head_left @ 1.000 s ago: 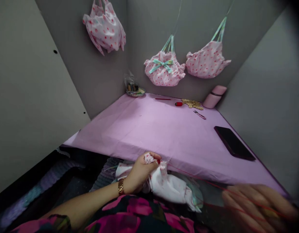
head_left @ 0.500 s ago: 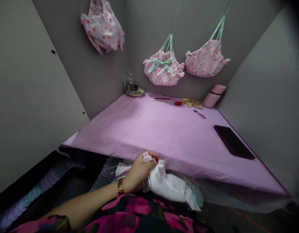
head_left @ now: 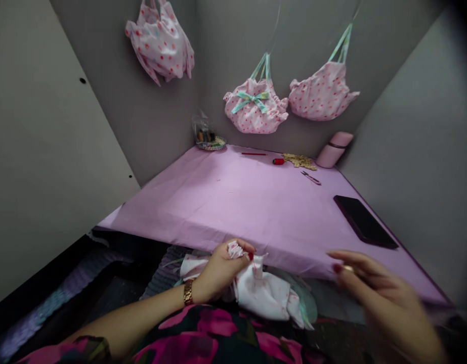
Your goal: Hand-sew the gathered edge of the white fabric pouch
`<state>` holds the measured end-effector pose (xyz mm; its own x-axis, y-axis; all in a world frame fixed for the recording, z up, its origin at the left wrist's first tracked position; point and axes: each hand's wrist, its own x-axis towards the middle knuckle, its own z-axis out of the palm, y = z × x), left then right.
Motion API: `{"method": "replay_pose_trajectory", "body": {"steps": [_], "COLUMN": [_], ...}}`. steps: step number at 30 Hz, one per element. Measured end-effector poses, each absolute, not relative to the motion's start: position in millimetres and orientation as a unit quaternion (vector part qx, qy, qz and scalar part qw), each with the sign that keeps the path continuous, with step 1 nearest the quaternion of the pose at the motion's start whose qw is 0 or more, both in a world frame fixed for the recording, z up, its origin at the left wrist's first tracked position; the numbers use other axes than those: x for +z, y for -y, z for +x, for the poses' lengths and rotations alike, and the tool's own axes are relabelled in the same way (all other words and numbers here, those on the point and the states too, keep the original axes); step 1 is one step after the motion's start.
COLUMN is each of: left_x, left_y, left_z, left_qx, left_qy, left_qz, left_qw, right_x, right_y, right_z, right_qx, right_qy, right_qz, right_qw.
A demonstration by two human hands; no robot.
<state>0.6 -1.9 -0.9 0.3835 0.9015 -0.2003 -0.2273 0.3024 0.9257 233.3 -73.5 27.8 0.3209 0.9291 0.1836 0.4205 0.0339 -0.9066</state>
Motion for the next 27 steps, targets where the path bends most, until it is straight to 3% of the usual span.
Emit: {"method": "replay_pose_trajectory", "body": {"steps": [3, 5, 15, 21, 27], "left_x": [2, 3, -3, -1, -3], "left_y": [3, 4, 3, 2, 2], "left_z": [0, 0, 2, 0, 1], "left_qx": [0.377, 0.37, 0.391, 0.384, 0.387], "left_qy": [-0.369, -0.366, -0.403, -0.412, -0.403], "left_qz": [0.45, 0.454, 0.452, 0.469, 0.478], "left_qw": [0.721, 0.723, 0.694, 0.68, 0.678], "right_x": [11, 3, -5, 2, 14], "right_y": [46, 38, 47, 54, 59], "right_z": [201, 186, 188, 175, 161], "right_qx": [0.398, 0.428, 0.392, 0.316, 0.221], "right_qy": [0.573, 0.606, 0.614, 0.59, 0.697], "right_qz": [-0.574, -0.555, -0.581, -0.61, -0.582], "right_qw": [0.428, 0.376, 0.363, 0.423, 0.356]}}
